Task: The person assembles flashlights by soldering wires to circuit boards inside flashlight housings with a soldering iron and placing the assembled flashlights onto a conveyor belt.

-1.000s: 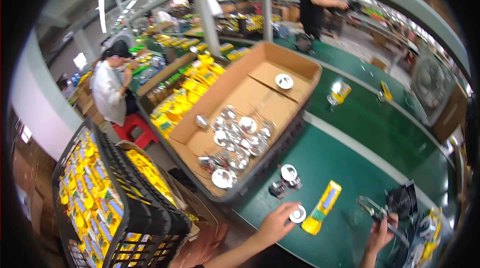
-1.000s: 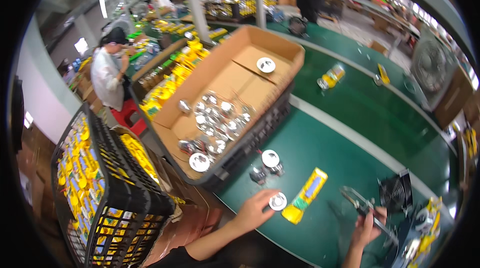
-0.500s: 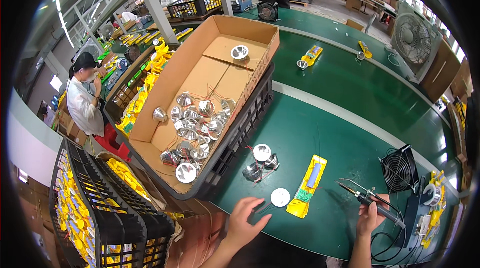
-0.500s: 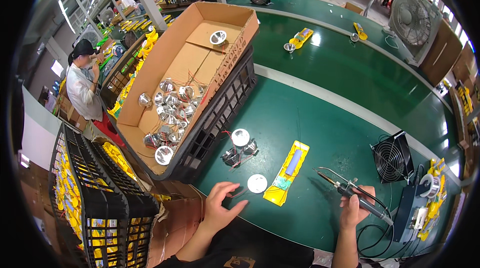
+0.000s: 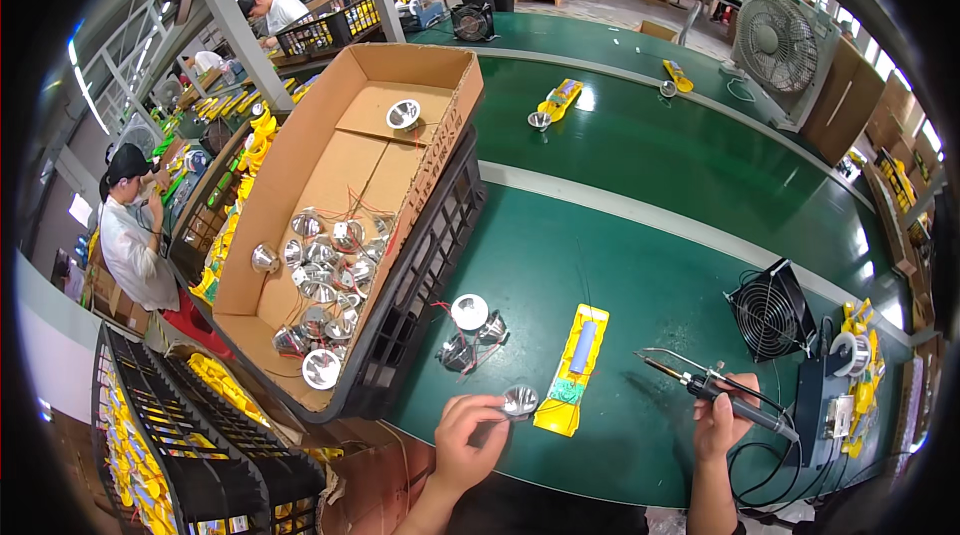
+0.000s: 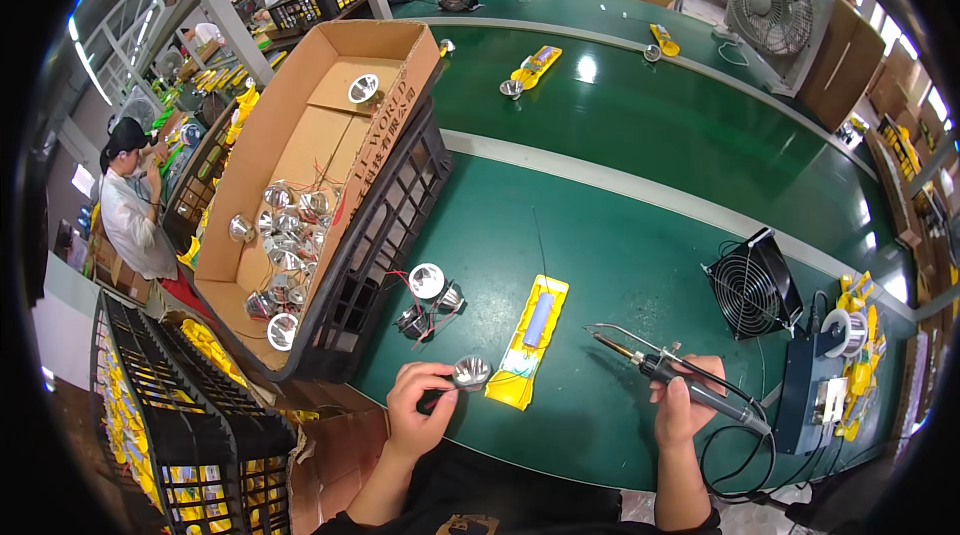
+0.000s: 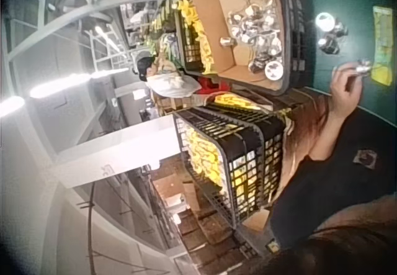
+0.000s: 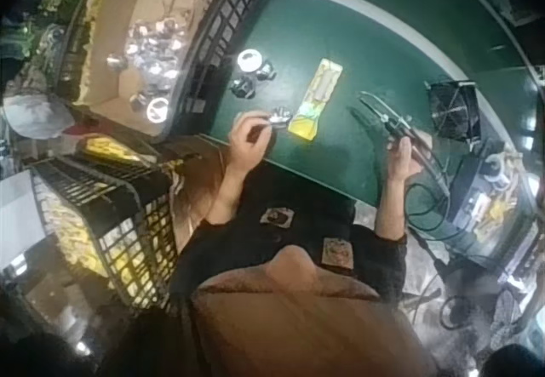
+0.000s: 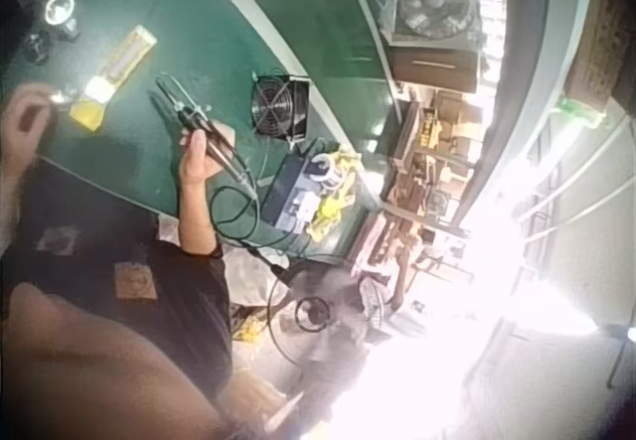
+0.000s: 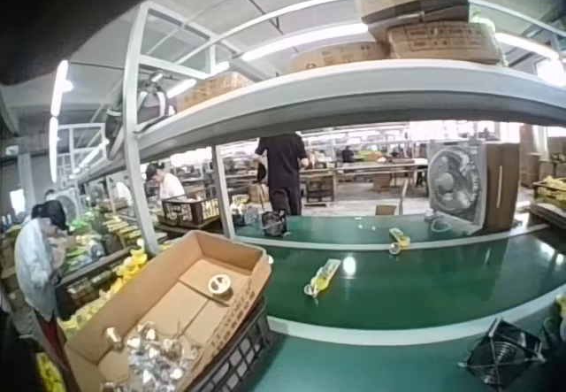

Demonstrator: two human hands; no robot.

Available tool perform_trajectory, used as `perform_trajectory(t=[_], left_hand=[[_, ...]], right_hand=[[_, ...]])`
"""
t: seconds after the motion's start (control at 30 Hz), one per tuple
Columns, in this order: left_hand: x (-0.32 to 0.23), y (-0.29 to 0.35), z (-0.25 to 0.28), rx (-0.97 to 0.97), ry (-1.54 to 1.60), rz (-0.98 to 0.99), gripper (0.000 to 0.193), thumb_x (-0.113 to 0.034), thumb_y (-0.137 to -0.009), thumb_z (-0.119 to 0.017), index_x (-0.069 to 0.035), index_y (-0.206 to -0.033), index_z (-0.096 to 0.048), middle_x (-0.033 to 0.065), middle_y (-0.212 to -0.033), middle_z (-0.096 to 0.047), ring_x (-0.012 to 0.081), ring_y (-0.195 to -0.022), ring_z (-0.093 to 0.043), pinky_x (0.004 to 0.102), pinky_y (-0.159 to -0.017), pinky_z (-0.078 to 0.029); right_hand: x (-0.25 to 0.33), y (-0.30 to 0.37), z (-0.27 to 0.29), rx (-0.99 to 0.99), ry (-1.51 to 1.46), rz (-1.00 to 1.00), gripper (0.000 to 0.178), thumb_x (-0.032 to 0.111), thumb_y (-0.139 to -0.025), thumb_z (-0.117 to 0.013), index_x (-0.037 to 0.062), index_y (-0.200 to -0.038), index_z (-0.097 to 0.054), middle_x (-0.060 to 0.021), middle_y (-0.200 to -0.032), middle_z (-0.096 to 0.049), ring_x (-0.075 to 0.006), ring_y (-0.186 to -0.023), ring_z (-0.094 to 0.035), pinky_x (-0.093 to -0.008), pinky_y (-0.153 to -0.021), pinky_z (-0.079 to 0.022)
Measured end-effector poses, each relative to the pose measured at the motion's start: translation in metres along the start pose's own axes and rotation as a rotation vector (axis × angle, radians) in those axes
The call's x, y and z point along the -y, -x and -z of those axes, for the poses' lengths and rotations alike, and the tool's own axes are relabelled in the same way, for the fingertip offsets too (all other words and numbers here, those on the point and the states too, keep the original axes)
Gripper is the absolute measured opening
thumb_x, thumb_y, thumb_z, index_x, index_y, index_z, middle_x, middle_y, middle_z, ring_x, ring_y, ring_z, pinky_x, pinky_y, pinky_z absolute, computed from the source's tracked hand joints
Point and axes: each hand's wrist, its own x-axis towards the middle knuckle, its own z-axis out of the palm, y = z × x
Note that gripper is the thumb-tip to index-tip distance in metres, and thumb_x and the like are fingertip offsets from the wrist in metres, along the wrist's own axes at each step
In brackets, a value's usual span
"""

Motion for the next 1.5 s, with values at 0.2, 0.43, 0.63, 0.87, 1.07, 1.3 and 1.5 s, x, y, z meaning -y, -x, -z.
perform_trajectory(t=[0.2,0.43,0.63,0.87,1.07,1.3,1.5], left_hand=[[0.004,0.010,0.008,-0.152,0.671,0.118,0.009,0.002,-0.079,-0.048,-0.003,-0.084,-0.043,0.0125,-0.078,-0.058,0.0235,-0.080,-0.055,0.0398,-0.084,-0.041],[-0.028,-0.031,0.017,-0.021,0.207,0.246,0.002,0.000,-0.078,-0.055,0.000,-0.078,-0.054,0.0066,-0.074,-0.057,0.0076,-0.060,-0.048,0.0191,-0.054,-0.037],[-0.038,-0.046,-0.005,0.515,0.093,0.313,0.008,-0.008,-0.080,-0.056,-0.001,-0.084,-0.056,0.0043,-0.073,-0.061,0.0043,-0.048,-0.043,0.0187,-0.044,-0.034],[-0.034,-0.012,-0.033,0.209,0.129,0.387,0.006,-0.006,-0.073,-0.063,0.000,-0.076,-0.061,0.0019,-0.063,-0.054,0.0028,-0.046,-0.040,0.0189,-0.042,-0.030],[-0.026,0.002,-0.050,-0.036,0.163,0.423,0.008,0.000,-0.064,-0.069,-0.001,-0.067,-0.061,0.0015,-0.062,-0.045,0.0046,-0.048,-0.038,0.0181,-0.042,-0.028],[-0.025,0.003,-0.051,-0.067,0.192,0.415,0.011,0.002,-0.061,-0.069,-0.002,-0.063,-0.059,0.0014,-0.061,-0.044,0.0052,-0.048,-0.039,0.0189,-0.041,-0.028],[-0.020,0.003,-0.052,-0.072,0.200,0.367,0.011,0.002,-0.060,-0.069,-0.002,-0.064,-0.060,0.0023,-0.060,-0.044,0.0074,-0.045,-0.039,0.0198,-0.040,-0.028]], right_hand=[[0.001,0.000,0.000,0.003,-0.002,-0.018,0.032,0.023,-0.076,-0.061,-0.0011,-0.085,-0.044,-0.0090,-0.069,-0.048,-0.0114,-0.047,-0.049,-0.0178,-0.039,-0.038],[0.002,0.003,-0.005,0.016,0.000,-0.011,0.031,0.024,-0.076,-0.061,-0.0005,-0.084,-0.043,-0.0088,-0.067,-0.047,-0.0112,-0.047,-0.048,-0.0176,-0.038,-0.038],[0.005,0.003,0.002,0.028,0.011,0.019,0.032,0.025,-0.076,-0.061,0.0000,-0.083,-0.042,-0.0092,-0.064,-0.048,-0.0106,-0.045,-0.047,-0.0172,-0.038,-0.037],[0.010,0.012,-0.004,0.068,0.031,0.036,0.035,0.030,-0.076,-0.060,0.0009,-0.083,-0.041,-0.0081,-0.062,-0.046,-0.0092,-0.042,-0.044,-0.0187,-0.037,-0.037],[0.005,0.031,-0.001,0.275,0.207,0.087,0.033,0.028,-0.075,-0.063,0.0014,-0.082,-0.044,-0.0081,-0.059,-0.054,-0.0132,-0.042,-0.051,-0.0251,-0.044,-0.045],[0.000,0.031,-0.015,0.406,0.403,0.161,0.040,0.040,-0.077,-0.060,0.0050,-0.079,-0.039,0.0015,-0.048,-0.045,-0.0077,-0.040,-0.045,-0.0223,-0.045,-0.041],[-0.001,0.035,-0.017,0.337,0.435,-0.006,0.041,0.038,-0.077,-0.060,0.0032,-0.079,-0.039,0.0012,-0.046,-0.045,-0.0079,-0.042,-0.046,-0.0214,-0.046,-0.041]])
